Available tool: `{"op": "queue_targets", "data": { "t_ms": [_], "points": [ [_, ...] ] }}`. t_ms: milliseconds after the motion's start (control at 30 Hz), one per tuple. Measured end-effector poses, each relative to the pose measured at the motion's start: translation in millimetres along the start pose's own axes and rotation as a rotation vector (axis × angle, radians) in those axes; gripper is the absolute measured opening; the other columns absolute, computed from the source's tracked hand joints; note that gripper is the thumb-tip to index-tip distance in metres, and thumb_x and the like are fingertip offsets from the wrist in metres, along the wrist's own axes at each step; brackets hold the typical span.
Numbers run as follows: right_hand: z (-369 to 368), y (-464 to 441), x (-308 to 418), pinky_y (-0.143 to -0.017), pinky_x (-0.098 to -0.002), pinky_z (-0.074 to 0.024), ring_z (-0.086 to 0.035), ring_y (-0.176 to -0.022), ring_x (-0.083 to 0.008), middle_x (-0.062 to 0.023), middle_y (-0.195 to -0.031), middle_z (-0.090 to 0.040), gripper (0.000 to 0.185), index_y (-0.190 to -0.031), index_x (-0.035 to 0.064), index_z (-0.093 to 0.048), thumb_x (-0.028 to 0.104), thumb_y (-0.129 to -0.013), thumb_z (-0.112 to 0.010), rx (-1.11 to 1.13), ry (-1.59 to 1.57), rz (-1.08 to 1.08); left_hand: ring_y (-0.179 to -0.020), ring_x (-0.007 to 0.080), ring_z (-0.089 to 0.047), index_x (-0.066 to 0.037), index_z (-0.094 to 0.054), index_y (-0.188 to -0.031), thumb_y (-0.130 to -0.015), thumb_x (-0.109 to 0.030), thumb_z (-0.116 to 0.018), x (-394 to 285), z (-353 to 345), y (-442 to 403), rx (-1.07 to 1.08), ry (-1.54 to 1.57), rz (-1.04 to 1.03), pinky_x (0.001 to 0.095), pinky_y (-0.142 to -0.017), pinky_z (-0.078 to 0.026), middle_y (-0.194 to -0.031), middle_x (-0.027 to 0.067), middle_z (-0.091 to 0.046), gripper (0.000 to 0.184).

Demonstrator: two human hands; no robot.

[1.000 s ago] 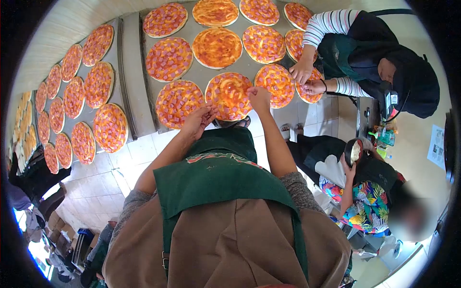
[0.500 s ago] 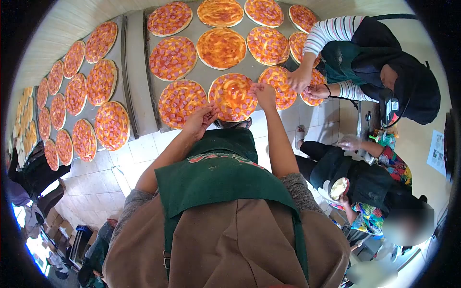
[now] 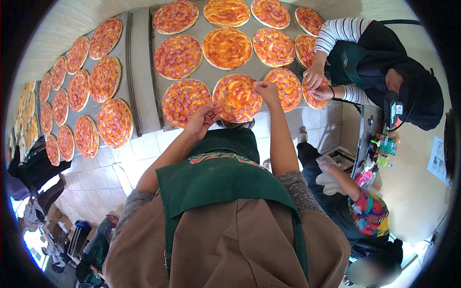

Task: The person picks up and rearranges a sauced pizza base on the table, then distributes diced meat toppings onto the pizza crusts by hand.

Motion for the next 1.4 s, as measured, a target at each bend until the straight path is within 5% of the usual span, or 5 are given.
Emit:
{"op": "queue_targets", "data": {
  "t_ms": [333, 533, 900, 1100, 1400],
  "points": [
    [0.5, 3.2, 2.6, -0.054, -0.0272, -0.0514, -0.064, -0.064, -0.0127, -0.0063, -0.075, -0.067, 0.016, -0.086, 0.0020, -0.068, 0.009, -0.072, -0.070, -0.014, -0.122, -0.046, -0.103, 0.0176, -0.060, 0.002, -0.052, -0.117, -0.095, -0.017, -0.047, 2.3, 3.1, -6.5, 0.030, 0.007, 0.001, 0.0286, -0.089, -0.049, -0.106, 0.0108, -0.062, 0.030],
    [-8.1, 18.0, 29.9, -0.071, -0.0349, -0.0516, -0.066, -0.074, -0.0247, -0.0093, -0.081, -0.068, 0.013, -0.082, 0.0059, -0.067, 0.011, -0.070, -0.068, -0.150, 0.629, 0.129, -0.105, 0.0195, -0.059, 0.002, -0.050, -0.119, -0.097, -0.019, -0.042, 0.9, 5.6, -5.2, 0.041, 0.018, -0.015, 0.0304, -0.092, -0.048, -0.110, 0.0122, -0.062, 0.033],
    [-52.6, 82.3, 110.0, -0.065, -0.0347, -0.0491, -0.063, -0.071, -0.0264, -0.0107, -0.077, -0.066, 0.014, -0.080, 0.0031, -0.066, 0.016, -0.076, -0.068, 0.054, 0.387, 0.429, -0.112, 0.0217, -0.055, 0.004, -0.047, -0.125, -0.097, -0.019, -0.039, -6.6, -7.3, -2.7, 0.108, 0.034, -0.013, 0.0328, -0.100, -0.041, -0.118, 0.0137, -0.058, 0.037],
    [-91.6, 129.1, 121.8, -0.074, -0.0370, -0.0492, -0.062, -0.083, -0.0267, -0.0136, -0.099, -0.063, 0.029, -0.098, 0.0021, -0.063, 0.014, -0.072, -0.070, 0.123, 0.645, 0.636, -0.112, 0.0205, -0.055, 0.003, -0.049, -0.123, -0.097, -0.022, -0.038, -2.4, -6.0, -13.6, 0.161, -0.038, -0.029, 0.0322, -0.099, -0.042, -0.121, 0.0139, -0.058, 0.038],
    [-83.8, 122.5, 78.5, -0.066, -0.0348, -0.0501, -0.064, -0.069, -0.0232, -0.0098, -0.076, -0.066, 0.022, -0.094, 0.0016, -0.066, 0.010, -0.074, -0.067, 0.242, 0.333, 0.225, -0.103, 0.0173, -0.060, 0.001, -0.050, -0.123, -0.097, -0.021, -0.038, 6.9, -9.0, -12.9, 0.128, -0.010, 0.044, 0.0287, -0.089, -0.048, -0.114, 0.0104, -0.061, 0.036]
  ]
}}
Point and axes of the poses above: each hand's wrist, its own y-axis away from the middle knuckle, its own z-axis out of the back of the hand, x = y × z, the point moved 3 cm from there along -y, towards the middle knuckle
